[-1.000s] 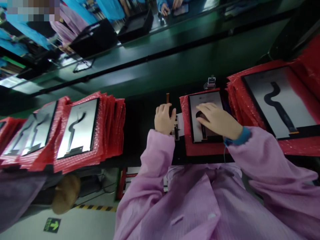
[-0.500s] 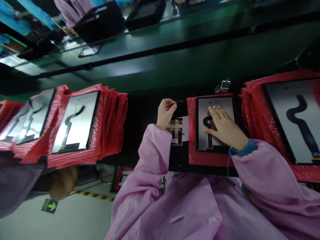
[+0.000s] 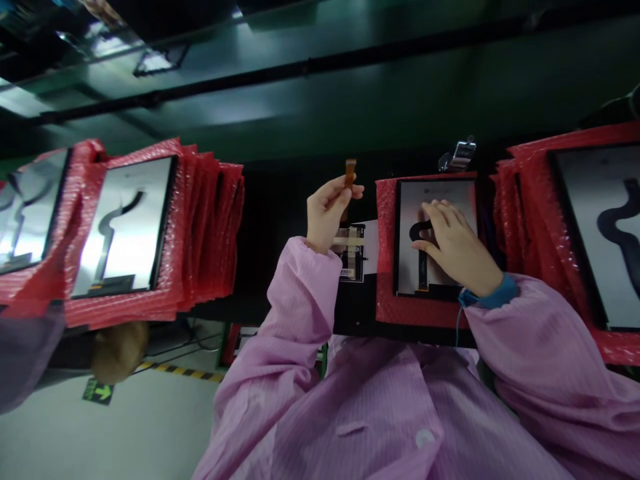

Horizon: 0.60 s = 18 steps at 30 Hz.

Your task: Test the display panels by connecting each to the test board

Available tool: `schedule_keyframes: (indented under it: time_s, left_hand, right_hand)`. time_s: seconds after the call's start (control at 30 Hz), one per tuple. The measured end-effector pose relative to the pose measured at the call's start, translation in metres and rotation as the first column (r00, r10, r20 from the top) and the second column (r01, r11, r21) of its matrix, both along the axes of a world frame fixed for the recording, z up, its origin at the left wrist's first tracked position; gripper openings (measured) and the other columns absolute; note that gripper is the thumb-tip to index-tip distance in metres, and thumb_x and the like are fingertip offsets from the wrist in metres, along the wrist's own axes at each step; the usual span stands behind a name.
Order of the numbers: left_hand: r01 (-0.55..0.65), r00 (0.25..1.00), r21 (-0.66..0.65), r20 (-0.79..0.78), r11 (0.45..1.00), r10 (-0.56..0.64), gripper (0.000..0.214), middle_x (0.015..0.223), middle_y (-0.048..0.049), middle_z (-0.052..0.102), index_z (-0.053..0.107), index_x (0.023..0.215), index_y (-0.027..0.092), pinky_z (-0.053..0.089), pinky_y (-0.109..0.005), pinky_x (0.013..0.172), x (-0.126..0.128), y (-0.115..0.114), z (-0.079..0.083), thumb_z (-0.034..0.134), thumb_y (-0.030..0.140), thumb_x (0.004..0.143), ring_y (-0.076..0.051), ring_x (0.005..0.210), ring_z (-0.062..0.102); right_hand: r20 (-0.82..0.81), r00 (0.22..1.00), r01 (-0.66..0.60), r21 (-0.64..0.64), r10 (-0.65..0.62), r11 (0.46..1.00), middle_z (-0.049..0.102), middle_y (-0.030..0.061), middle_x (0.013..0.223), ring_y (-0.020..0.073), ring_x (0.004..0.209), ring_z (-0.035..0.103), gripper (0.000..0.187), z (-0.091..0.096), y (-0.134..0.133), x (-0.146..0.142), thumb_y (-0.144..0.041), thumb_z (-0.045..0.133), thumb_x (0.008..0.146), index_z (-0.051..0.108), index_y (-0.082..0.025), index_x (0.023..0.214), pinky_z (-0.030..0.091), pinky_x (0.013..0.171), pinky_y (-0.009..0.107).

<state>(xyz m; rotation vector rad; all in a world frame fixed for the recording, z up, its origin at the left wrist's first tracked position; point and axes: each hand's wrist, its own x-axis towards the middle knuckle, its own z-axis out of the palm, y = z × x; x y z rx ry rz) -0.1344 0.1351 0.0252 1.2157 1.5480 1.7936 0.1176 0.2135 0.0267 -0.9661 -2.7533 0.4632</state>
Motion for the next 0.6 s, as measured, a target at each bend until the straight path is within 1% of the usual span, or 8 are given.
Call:
schedule_keyframes:
  time_s: [0.07,0.13,0.2,0.27,0.3,0.4,0.53,0.6]
  left_hand:
    - [-0.013,1.000,0.021,0.006,1.000,0.013,0.028,0.086,-0.0037,0.079,0.072,0.093,0.020,0.060,-0.031,0.079,0.003,-0.001,0.003,0.071,0.047,0.090,-0.016,0.079,0.076]
    - [-0.021,1.000,0.015,-0.009,1.000,0.021,0.032,0.079,-0.0030,0.077,0.070,0.085,0.019,0.060,-0.030,0.075,0.005,-0.003,0.005,0.069,0.050,0.091,-0.015,0.072,0.075]
    - [-0.009,1.000,-0.012,-0.023,1.000,0.008,0.032,0.079,-0.0029,0.077,0.071,0.091,0.019,0.060,-0.031,0.075,0.006,-0.004,0.005,0.068,0.051,0.091,-0.016,0.072,0.075]
    - [0.016,0.999,-0.035,-0.033,0.999,-0.017,0.032,0.085,-0.0034,0.077,0.071,0.101,0.019,0.060,-0.033,0.078,0.007,-0.005,0.006,0.068,0.050,0.091,-0.016,0.077,0.075]
    - [0.026,0.999,-0.038,-0.039,0.999,-0.028,0.032,0.088,-0.0037,0.077,0.071,0.103,0.020,0.060,-0.033,0.080,0.008,-0.006,0.006,0.069,0.050,0.091,-0.017,0.079,0.075]
    - [0.042,0.997,-0.032,-0.063,0.999,-0.044,0.033,0.088,-0.0043,0.076,0.071,0.095,0.019,0.060,-0.033,0.084,0.013,-0.007,0.008,0.068,0.051,0.091,-0.016,0.083,0.074]
    - [0.055,0.995,-0.049,-0.084,0.997,-0.059,0.039,0.084,-0.0046,0.075,0.070,0.084,0.018,0.060,-0.031,0.081,0.018,-0.008,0.009,0.067,0.057,0.089,-0.016,0.081,0.073]
    - [0.069,0.993,-0.050,-0.090,0.996,-0.073,0.041,0.081,-0.0042,0.075,0.070,0.084,0.018,0.059,-0.031,0.078,0.019,-0.008,0.009,0.067,0.058,0.088,-0.015,0.078,0.072]
  right_hand:
    - [-0.016,1.000,0.017,-0.027,-0.017,1.000,0.041,0.0226,0.156,0.0376,0.150,0.032,0.067,-0.001,0.000,-0.001,-0.040,0.057,0.096,0.039,-0.008,0.152,0.030,0.124,0.058]
    - [-0.019,0.999,0.029,-0.052,-0.030,0.998,0.036,0.0235,0.159,0.0369,0.153,0.026,0.068,-0.002,-0.001,-0.001,-0.037,0.056,0.096,0.036,-0.007,0.153,0.028,0.125,0.058]
    - [-0.014,0.999,0.033,-0.065,-0.034,0.997,0.033,0.0246,0.160,0.0368,0.154,0.024,0.070,-0.002,-0.001,-0.001,-0.036,0.057,0.096,0.034,-0.005,0.154,0.027,0.126,0.058]
    - [-0.014,0.999,0.034,-0.067,-0.035,0.997,0.036,0.0246,0.159,0.0370,0.154,0.026,0.072,-0.002,-0.002,-0.002,-0.036,0.059,0.095,0.033,-0.005,0.154,0.028,0.125,0.058]
    - [-0.019,0.999,0.036,-0.063,-0.037,0.997,0.037,0.0242,0.158,0.0372,0.153,0.027,0.071,-0.002,-0.002,-0.002,-0.036,0.059,0.095,0.034,-0.006,0.154,0.029,0.125,0.058]
    - [-0.042,0.998,0.038,-0.044,-0.040,0.998,0.043,0.0223,0.155,0.0376,0.150,0.032,0.068,-0.002,-0.002,-0.002,-0.036,0.057,0.095,0.035,-0.009,0.154,0.031,0.123,0.060]
    - [-0.037,0.998,0.049,-0.046,-0.051,0.998,0.044,0.0234,0.153,0.0385,0.148,0.035,0.068,0.000,-0.005,-0.004,-0.034,0.059,0.094,0.038,-0.005,0.151,0.032,0.123,0.057]
    - [-0.067,0.996,0.057,-0.061,-0.061,0.996,0.048,0.0220,0.149,0.0374,0.147,0.037,0.064,0.002,-0.007,-0.005,-0.031,0.058,0.093,0.039,-0.007,0.150,0.033,0.122,0.057]
